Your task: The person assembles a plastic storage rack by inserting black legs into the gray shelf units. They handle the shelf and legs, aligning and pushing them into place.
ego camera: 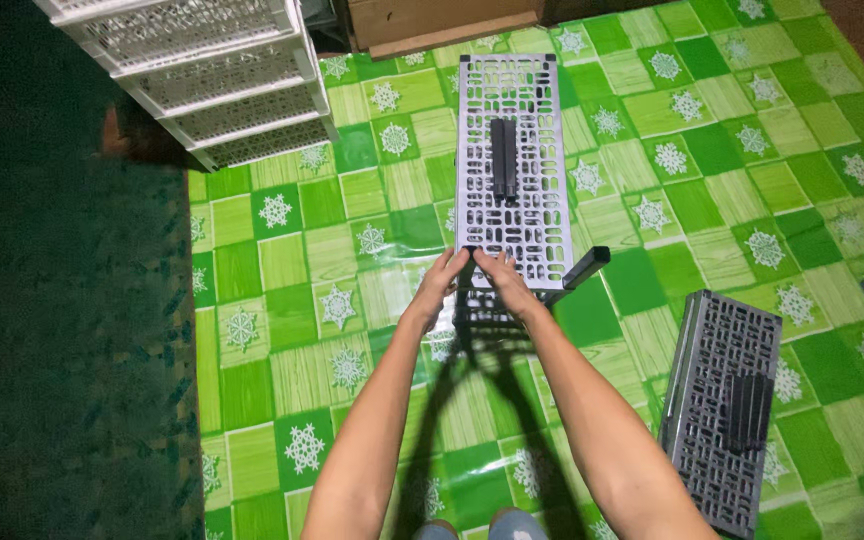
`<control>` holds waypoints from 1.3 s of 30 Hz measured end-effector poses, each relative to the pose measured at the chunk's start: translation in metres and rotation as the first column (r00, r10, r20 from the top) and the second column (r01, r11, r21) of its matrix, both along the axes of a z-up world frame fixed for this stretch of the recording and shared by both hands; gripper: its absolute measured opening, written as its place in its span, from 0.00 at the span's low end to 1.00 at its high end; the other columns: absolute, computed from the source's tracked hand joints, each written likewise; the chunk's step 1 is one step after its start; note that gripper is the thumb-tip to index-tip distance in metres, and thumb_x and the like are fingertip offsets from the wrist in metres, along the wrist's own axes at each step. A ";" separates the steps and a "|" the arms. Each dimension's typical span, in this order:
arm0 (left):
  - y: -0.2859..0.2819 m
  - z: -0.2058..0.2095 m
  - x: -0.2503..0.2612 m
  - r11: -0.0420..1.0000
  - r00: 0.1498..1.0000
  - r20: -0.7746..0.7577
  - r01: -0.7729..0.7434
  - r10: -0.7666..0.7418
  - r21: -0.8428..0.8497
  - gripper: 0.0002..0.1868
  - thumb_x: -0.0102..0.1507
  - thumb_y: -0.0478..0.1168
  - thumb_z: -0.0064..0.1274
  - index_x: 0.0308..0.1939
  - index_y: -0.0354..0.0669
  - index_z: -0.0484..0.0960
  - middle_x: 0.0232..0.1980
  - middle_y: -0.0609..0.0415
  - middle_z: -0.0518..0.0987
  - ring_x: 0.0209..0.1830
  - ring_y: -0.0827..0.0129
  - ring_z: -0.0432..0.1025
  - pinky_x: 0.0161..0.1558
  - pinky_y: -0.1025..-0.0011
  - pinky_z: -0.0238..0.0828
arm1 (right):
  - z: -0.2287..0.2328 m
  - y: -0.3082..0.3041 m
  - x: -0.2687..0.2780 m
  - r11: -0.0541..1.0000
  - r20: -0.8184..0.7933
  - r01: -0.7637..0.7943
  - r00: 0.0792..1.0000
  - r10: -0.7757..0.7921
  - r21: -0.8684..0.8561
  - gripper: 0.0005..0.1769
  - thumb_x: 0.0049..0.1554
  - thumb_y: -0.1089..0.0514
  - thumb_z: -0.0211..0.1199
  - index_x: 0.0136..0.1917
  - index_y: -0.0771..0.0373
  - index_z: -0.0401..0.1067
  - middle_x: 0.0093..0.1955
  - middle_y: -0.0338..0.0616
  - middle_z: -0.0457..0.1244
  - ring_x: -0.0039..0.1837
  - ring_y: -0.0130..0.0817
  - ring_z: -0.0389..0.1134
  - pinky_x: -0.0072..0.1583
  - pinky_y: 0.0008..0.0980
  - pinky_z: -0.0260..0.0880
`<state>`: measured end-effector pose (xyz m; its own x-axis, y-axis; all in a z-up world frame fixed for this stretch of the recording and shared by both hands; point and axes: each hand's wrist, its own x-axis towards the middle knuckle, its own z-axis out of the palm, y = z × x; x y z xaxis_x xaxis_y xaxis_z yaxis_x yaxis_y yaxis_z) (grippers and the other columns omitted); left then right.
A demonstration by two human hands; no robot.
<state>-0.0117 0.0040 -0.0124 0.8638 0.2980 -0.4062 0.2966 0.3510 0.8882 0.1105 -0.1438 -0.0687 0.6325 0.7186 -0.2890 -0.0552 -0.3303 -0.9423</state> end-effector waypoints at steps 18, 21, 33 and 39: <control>-0.006 0.002 -0.006 0.997 0.996 0.061 -0.068 0.066 0.038 0.60 0.57 0.71 0.52 0.80 0.39 0.47 0.77 0.42 0.64 0.77 0.56 0.58 0.71 0.53 0.55 | -0.010 0.002 0.002 0.999 0.131 -0.039 0.990 0.043 -0.032 0.46 0.59 0.25 0.39 0.76 0.58 0.62 0.82 0.48 0.51 0.86 0.54 0.29 0.79 0.46 0.08; -0.008 0.003 -0.004 0.998 0.995 0.073 -0.068 0.066 0.018 0.59 0.57 0.71 0.52 0.80 0.38 0.47 0.77 0.42 0.64 0.77 0.55 0.58 0.71 0.52 0.52 | -0.009 0.001 0.005 0.999 0.124 -0.036 0.992 0.038 -0.016 0.47 0.59 0.25 0.38 0.76 0.58 0.63 0.82 0.49 0.51 0.87 0.53 0.30 0.79 0.46 0.08; -0.009 -0.001 -0.003 0.984 0.987 0.153 -0.078 0.053 0.161 0.50 0.62 0.69 0.53 0.76 0.36 0.64 0.71 0.42 0.73 0.73 0.59 0.66 0.72 0.66 0.58 | 0.018 0.011 0.010 0.967 -0.202 0.082 0.979 -0.033 0.241 0.35 0.62 0.36 0.56 0.68 0.66 0.72 0.74 0.61 0.61 0.76 0.49 0.58 0.77 0.43 0.49; -0.007 -0.004 -0.013 0.672 0.987 0.156 -0.083 -0.049 0.736 0.39 0.54 0.53 0.65 0.67 0.42 0.75 0.67 0.40 0.75 0.68 0.50 0.68 0.68 0.60 0.61 | 0.118 0.045 0.004 0.917 0.298 0.366 0.903 -0.308 -0.160 0.40 0.59 0.28 0.49 0.61 0.63 0.76 0.59 0.59 0.69 0.65 0.51 0.68 0.68 0.40 0.61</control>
